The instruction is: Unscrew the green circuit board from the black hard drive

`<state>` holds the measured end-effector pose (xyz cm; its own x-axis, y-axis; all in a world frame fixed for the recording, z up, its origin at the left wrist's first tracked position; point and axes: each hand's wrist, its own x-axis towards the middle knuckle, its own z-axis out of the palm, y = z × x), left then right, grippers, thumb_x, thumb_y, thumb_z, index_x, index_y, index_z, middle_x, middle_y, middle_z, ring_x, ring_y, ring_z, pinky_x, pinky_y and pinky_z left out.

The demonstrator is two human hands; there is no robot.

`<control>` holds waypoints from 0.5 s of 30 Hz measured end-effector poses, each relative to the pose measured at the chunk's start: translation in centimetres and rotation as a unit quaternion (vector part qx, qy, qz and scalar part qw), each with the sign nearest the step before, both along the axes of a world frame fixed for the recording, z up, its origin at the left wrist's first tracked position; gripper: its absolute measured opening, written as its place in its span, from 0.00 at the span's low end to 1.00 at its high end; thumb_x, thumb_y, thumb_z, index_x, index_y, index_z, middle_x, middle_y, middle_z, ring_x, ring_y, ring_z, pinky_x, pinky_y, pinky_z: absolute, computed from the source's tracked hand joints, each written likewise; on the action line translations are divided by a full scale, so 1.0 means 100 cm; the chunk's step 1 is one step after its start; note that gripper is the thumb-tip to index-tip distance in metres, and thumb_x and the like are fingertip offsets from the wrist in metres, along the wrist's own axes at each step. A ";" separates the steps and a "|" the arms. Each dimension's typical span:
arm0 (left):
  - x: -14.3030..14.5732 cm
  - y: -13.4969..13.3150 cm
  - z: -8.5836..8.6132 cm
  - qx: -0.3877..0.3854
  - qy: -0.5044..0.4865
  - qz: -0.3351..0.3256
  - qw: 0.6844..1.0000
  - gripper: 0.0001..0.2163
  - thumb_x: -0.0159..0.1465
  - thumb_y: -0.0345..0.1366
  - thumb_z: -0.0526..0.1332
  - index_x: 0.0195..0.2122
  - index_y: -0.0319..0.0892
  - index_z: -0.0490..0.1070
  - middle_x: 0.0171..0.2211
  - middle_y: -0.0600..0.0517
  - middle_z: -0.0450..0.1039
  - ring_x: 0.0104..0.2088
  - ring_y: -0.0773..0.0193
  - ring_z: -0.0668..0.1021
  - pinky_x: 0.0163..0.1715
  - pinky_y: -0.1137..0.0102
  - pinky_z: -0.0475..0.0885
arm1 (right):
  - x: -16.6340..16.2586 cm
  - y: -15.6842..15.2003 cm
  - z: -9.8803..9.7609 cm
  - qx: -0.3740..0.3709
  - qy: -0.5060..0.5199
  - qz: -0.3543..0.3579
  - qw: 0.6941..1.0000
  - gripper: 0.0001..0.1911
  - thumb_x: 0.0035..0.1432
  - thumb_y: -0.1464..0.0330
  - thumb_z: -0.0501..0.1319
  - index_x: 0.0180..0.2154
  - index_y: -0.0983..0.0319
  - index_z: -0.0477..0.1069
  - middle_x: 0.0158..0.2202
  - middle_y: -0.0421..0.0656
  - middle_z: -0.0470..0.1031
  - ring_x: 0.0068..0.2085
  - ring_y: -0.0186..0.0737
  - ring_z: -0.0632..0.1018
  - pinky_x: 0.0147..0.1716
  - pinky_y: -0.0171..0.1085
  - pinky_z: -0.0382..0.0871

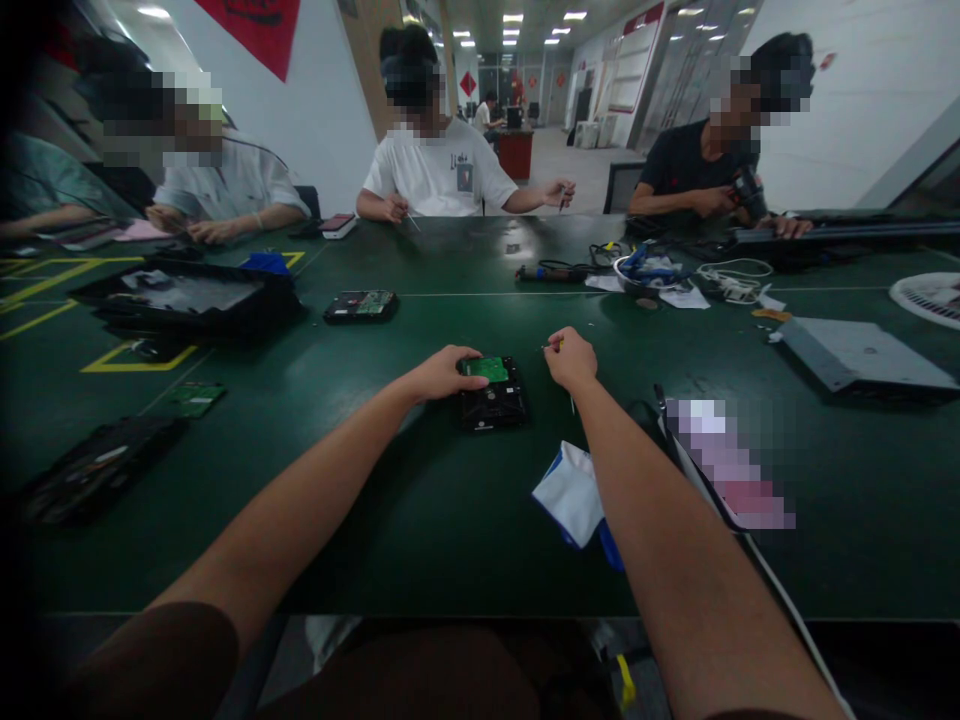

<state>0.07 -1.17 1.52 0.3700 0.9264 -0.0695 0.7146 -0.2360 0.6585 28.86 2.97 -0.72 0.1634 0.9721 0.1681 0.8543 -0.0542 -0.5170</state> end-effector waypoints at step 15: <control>0.000 0.002 -0.002 -0.005 0.000 0.003 1.000 0.37 0.61 0.54 0.71 0.67 0.43 0.69 0.65 0.39 0.67 0.62 0.42 0.74 0.61 0.53 0.71 | -0.006 0.003 0.004 -0.018 0.002 -0.002 1.000 0.10 0.63 0.60 0.64 0.41 0.55 0.82 0.47 0.43 0.84 0.47 0.48 0.80 0.45 0.42 0.70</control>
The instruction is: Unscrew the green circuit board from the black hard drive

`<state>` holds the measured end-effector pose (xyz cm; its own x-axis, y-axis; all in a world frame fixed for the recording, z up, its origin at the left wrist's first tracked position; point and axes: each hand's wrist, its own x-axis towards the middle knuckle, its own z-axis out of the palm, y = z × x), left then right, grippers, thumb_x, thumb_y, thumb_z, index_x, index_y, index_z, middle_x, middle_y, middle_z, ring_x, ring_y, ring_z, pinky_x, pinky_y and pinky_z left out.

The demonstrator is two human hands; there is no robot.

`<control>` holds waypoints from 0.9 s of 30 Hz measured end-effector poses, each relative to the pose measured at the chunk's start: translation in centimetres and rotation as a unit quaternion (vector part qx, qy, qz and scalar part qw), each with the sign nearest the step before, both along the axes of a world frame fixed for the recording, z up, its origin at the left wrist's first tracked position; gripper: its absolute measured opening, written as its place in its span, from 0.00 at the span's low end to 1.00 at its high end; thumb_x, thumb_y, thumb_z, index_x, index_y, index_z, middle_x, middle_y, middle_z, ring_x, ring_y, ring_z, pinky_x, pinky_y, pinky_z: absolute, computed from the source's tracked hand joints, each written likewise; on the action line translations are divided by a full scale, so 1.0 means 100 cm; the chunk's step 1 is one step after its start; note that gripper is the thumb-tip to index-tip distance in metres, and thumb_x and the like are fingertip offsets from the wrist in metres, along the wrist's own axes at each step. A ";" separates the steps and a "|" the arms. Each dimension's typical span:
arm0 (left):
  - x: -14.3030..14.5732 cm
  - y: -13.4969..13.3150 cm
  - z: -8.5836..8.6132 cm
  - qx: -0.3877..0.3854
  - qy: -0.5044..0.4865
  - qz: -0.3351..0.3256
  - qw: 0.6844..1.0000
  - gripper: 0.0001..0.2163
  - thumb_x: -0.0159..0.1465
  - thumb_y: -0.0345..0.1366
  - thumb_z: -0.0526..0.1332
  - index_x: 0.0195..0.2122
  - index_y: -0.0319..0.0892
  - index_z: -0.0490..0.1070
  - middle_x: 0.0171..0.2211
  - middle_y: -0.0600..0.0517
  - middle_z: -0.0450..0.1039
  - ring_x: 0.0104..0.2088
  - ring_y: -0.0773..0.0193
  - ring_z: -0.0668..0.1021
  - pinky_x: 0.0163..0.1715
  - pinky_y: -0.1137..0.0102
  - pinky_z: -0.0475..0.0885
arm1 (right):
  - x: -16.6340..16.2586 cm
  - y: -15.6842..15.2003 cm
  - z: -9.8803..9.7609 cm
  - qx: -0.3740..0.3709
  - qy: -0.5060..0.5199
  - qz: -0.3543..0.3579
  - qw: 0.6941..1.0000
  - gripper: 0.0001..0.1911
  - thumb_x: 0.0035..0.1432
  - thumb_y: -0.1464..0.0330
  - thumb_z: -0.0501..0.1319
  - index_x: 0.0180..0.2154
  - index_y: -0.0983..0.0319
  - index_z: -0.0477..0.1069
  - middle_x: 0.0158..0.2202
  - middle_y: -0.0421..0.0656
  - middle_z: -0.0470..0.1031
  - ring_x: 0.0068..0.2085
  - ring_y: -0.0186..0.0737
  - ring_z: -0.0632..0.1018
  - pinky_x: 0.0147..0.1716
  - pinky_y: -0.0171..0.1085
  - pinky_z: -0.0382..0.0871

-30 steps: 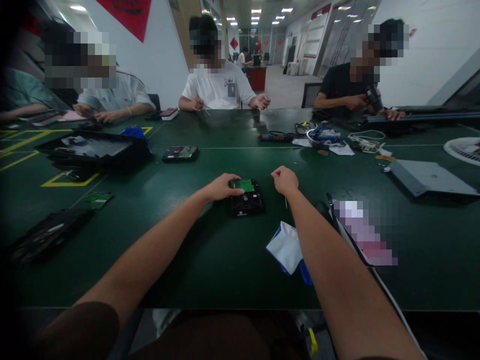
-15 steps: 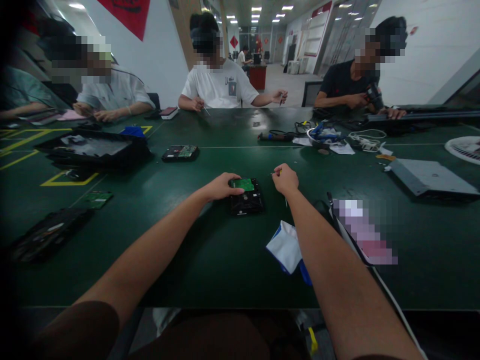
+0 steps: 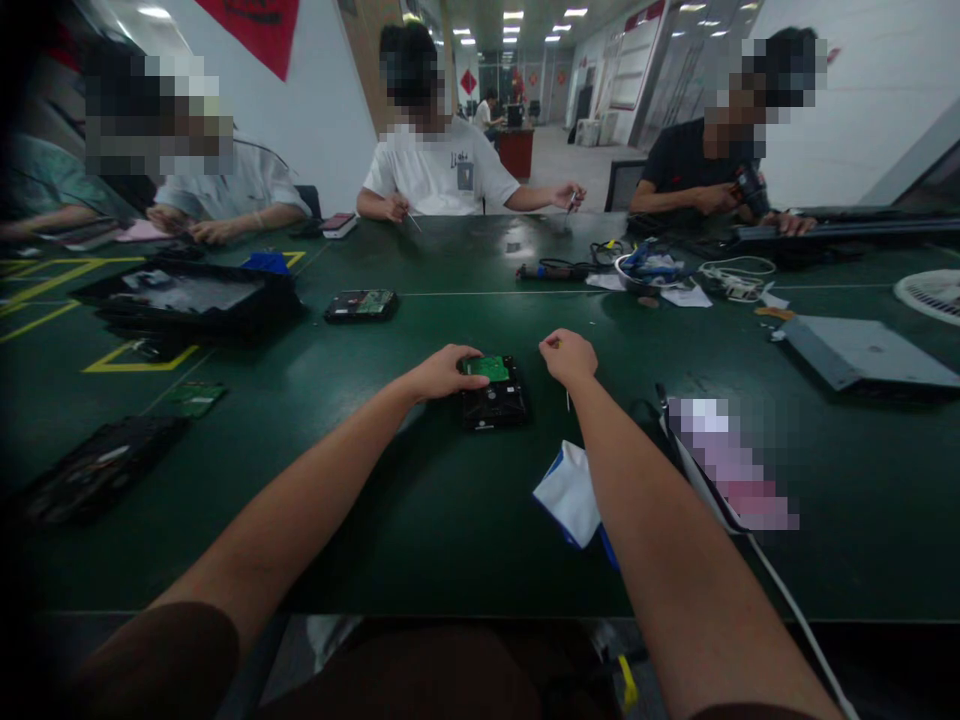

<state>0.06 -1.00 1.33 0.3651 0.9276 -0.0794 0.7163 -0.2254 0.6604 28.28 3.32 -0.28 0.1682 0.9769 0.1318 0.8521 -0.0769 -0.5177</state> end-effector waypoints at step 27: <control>-0.001 -0.001 0.001 0.007 -0.001 -0.005 1.000 0.37 0.61 0.56 0.69 0.68 0.42 0.68 0.66 0.38 0.66 0.63 0.42 0.73 0.64 0.53 0.69 | 0.026 0.006 -0.015 0.054 0.121 -0.023 0.991 0.09 0.52 0.64 0.69 0.36 0.58 0.82 0.40 0.42 0.83 0.42 0.43 0.79 0.43 0.40 0.69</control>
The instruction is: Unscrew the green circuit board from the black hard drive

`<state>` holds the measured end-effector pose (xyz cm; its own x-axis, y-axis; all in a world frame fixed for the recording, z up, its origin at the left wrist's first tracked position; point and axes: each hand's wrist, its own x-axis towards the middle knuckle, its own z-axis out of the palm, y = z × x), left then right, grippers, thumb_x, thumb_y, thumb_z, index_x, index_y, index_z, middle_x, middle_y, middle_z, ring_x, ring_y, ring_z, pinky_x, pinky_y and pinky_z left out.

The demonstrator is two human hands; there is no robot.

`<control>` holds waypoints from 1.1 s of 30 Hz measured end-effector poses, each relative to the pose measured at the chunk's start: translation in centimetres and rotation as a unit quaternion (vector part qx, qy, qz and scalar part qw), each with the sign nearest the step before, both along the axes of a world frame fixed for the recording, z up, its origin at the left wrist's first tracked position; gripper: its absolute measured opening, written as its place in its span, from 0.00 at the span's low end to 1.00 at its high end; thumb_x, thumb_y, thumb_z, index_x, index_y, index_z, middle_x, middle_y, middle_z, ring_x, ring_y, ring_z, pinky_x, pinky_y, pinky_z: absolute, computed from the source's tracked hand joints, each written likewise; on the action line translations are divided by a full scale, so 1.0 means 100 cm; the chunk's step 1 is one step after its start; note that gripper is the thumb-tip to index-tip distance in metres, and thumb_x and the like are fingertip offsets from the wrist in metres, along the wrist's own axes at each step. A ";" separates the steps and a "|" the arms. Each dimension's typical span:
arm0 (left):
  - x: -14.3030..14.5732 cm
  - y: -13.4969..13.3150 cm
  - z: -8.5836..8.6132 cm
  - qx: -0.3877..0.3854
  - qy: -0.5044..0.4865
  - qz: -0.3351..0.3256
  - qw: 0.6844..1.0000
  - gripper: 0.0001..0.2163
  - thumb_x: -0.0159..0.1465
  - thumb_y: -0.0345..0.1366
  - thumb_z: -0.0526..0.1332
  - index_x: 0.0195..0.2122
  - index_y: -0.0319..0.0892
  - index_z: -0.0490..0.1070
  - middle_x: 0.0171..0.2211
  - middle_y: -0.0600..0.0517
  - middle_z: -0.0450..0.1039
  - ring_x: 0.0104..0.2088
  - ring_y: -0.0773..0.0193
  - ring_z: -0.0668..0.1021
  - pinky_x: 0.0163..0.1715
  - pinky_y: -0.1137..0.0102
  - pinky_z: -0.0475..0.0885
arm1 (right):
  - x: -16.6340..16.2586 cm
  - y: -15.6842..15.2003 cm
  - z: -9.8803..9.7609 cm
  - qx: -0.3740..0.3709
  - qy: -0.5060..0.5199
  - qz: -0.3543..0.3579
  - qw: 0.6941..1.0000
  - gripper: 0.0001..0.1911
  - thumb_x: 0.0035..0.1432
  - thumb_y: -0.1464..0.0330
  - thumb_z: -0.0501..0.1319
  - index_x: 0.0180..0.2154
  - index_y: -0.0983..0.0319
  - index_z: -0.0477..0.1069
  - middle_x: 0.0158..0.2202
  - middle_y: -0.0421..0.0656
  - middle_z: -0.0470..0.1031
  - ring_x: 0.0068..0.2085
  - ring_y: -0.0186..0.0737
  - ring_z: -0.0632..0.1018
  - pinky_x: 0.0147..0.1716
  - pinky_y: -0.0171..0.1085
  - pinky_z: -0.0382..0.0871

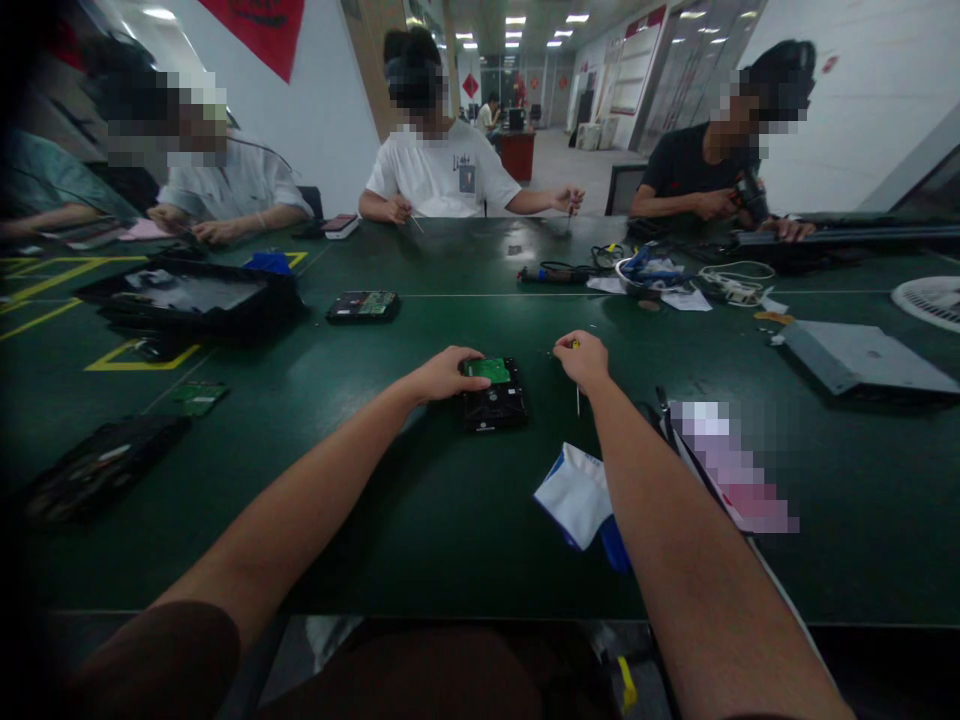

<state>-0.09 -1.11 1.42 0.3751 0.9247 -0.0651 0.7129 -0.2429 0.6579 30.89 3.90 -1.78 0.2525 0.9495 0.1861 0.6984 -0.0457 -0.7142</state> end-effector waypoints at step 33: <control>-0.002 0.004 -0.003 0.018 0.008 -0.017 1.000 0.36 0.61 0.56 0.70 0.66 0.43 0.70 0.63 0.40 0.69 0.62 0.42 0.73 0.63 0.52 0.68 | -0.031 -0.018 0.026 -0.026 0.252 0.059 0.966 0.10 0.57 0.64 0.72 0.37 0.63 0.77 0.22 0.36 0.70 0.23 0.31 0.67 0.20 0.30 0.61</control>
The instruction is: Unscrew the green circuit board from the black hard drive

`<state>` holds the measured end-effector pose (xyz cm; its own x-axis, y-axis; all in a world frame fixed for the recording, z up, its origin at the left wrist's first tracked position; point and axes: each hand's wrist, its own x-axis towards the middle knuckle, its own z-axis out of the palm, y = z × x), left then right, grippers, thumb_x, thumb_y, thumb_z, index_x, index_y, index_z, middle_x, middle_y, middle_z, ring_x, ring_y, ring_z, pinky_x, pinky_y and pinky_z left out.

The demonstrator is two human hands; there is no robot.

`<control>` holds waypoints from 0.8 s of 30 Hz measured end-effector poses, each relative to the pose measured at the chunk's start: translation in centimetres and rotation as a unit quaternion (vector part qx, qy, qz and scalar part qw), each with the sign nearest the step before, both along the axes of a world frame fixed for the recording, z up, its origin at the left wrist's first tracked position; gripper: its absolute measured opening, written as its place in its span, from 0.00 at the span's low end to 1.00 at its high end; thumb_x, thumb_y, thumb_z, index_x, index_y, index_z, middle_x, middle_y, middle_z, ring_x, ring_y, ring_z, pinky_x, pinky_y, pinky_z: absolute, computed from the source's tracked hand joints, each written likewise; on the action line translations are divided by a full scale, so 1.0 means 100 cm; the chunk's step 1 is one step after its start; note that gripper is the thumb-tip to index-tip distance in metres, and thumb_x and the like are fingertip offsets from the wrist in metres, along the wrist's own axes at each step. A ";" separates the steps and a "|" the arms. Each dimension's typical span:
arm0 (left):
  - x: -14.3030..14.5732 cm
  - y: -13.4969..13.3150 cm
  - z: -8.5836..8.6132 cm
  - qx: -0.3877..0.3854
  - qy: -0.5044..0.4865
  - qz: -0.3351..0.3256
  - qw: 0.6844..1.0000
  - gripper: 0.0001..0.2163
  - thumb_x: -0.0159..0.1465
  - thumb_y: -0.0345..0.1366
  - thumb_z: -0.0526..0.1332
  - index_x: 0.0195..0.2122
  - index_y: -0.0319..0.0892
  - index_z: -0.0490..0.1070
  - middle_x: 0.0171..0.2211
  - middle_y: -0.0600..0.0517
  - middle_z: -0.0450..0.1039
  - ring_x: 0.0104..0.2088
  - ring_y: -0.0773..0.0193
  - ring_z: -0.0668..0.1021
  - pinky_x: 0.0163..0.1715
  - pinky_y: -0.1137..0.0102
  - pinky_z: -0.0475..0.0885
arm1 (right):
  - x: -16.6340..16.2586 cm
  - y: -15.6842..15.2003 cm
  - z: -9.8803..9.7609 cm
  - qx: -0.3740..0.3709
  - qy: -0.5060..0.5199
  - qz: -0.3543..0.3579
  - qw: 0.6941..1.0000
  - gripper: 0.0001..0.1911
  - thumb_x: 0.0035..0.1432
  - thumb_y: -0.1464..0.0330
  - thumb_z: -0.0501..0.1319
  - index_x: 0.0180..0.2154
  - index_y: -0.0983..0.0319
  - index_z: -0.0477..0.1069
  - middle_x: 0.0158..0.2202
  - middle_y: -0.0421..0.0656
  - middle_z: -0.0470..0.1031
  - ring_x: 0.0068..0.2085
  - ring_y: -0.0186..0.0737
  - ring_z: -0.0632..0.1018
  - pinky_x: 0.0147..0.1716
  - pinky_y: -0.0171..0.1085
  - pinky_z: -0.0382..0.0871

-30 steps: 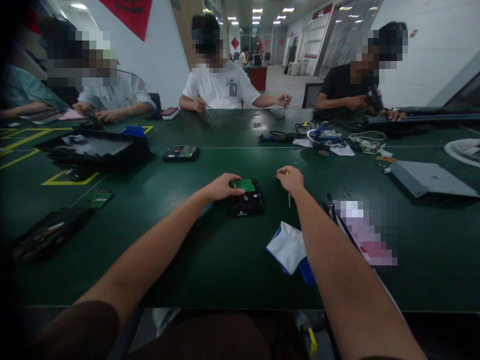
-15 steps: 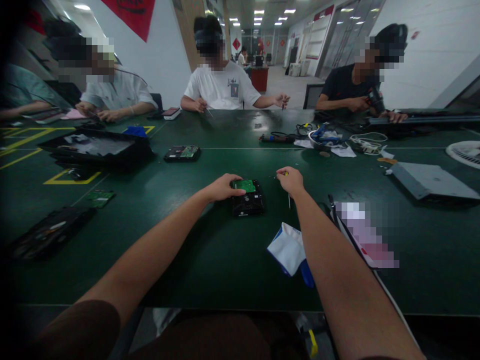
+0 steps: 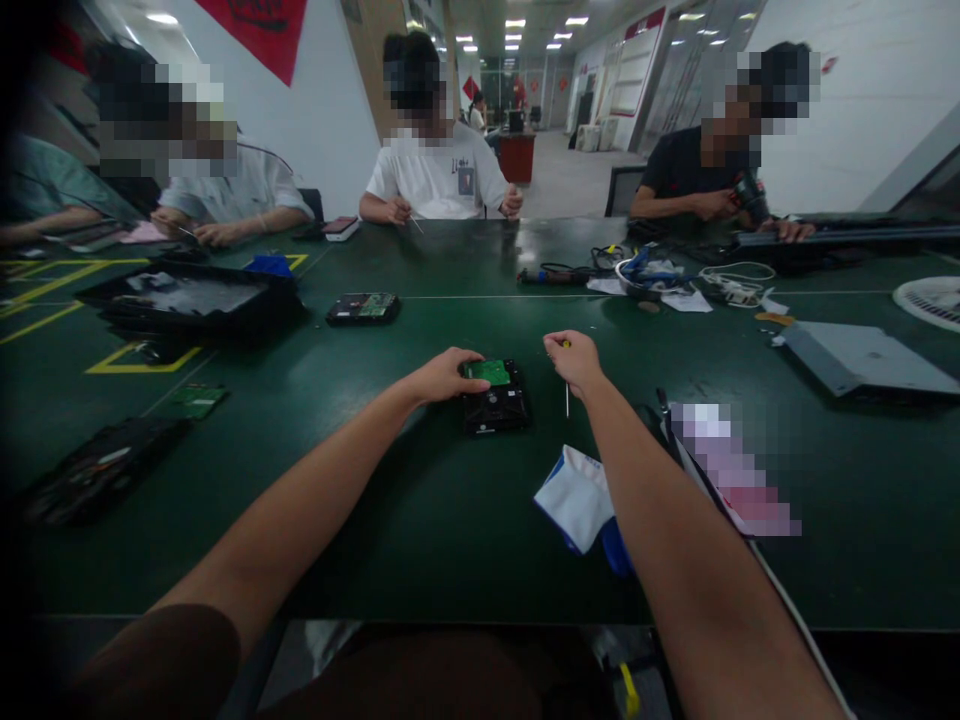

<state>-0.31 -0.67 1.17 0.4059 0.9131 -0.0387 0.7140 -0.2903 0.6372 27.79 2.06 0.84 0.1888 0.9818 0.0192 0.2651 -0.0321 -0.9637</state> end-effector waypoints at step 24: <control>-0.001 0.001 0.002 -0.008 0.009 -0.015 1.000 0.39 0.60 0.59 0.69 0.67 0.42 0.69 0.65 0.39 0.67 0.58 0.44 0.76 0.59 0.55 0.72 | -0.034 -0.036 0.007 0.009 0.159 0.050 0.986 0.11 0.51 0.68 0.72 0.37 0.61 0.75 0.33 0.41 0.82 0.22 0.27 0.70 0.16 0.27 0.57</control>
